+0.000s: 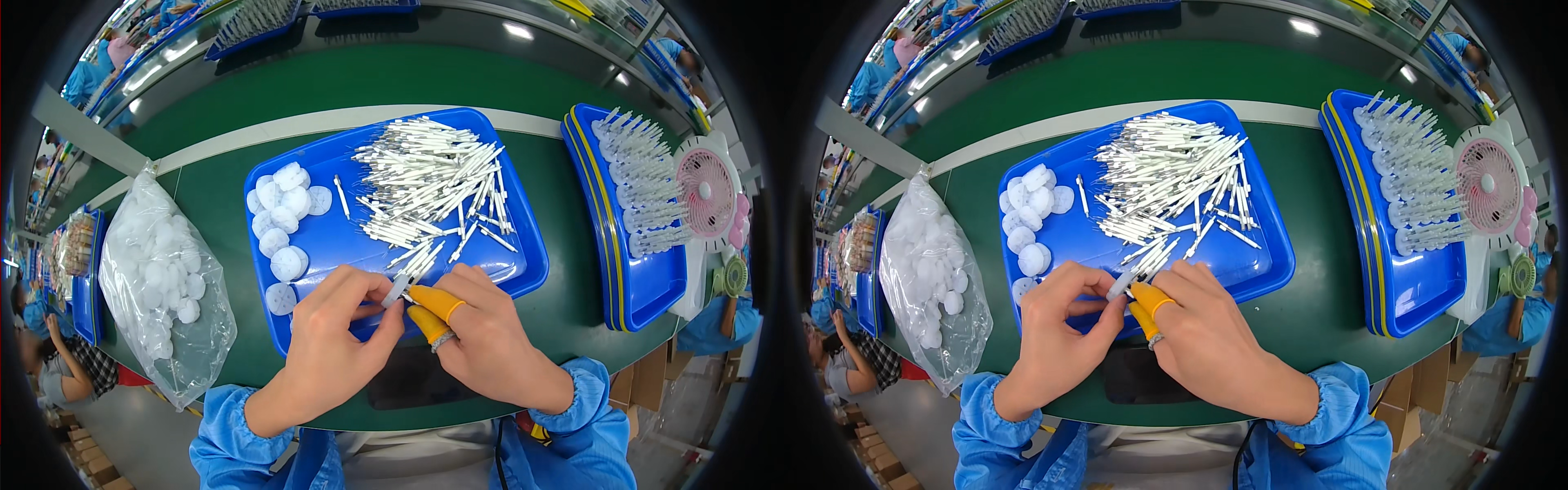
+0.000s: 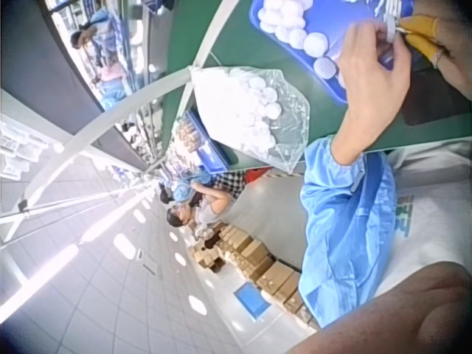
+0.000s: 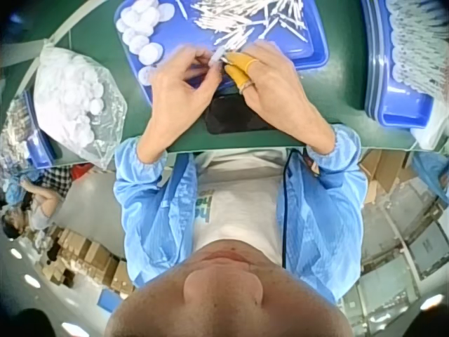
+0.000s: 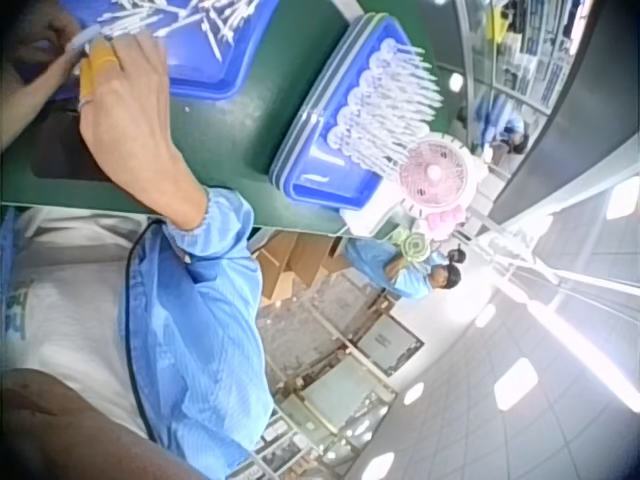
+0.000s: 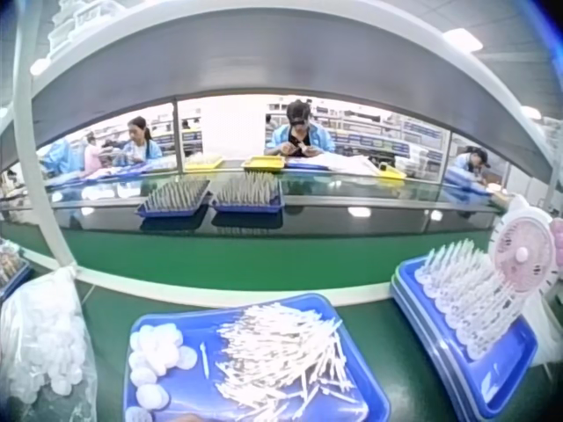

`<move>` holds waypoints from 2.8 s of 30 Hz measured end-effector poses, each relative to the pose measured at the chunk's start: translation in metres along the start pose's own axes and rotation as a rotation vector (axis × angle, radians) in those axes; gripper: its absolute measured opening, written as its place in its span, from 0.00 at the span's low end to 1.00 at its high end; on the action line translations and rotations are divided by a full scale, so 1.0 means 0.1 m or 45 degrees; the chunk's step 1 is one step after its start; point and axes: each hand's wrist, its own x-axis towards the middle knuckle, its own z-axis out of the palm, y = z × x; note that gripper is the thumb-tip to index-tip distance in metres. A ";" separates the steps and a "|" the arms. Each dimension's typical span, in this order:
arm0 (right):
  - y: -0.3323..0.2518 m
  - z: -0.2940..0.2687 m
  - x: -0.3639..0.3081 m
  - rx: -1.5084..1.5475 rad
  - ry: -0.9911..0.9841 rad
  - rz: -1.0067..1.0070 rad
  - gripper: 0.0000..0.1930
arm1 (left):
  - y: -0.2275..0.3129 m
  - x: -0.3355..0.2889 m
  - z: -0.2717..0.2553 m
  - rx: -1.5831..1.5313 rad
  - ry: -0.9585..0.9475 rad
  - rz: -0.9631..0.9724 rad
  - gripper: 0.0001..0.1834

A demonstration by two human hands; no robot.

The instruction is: The person repeatedly picks up a white cotton pad and a metal stick, inserts the stick into the pad, and places the assembled unit into a blue tray. The process is repeated continuously at a factory assembly station.

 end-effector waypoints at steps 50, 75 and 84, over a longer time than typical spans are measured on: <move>0.06 -0.20 -0.09 -0.011 -0.089 0.015 0.20 | 0.03 -0.01 -0.04 -0.076 -0.072 -0.047 0.08; -0.01 0.02 -0.02 0.166 0.068 0.162 0.18 | -0.02 -0.11 0.10 0.068 0.039 0.061 0.11; 0.34 -0.32 0.07 -0.507 -0.019 0.046 0.10 | -0.01 0.01 -0.06 -0.022 0.018 -0.129 0.07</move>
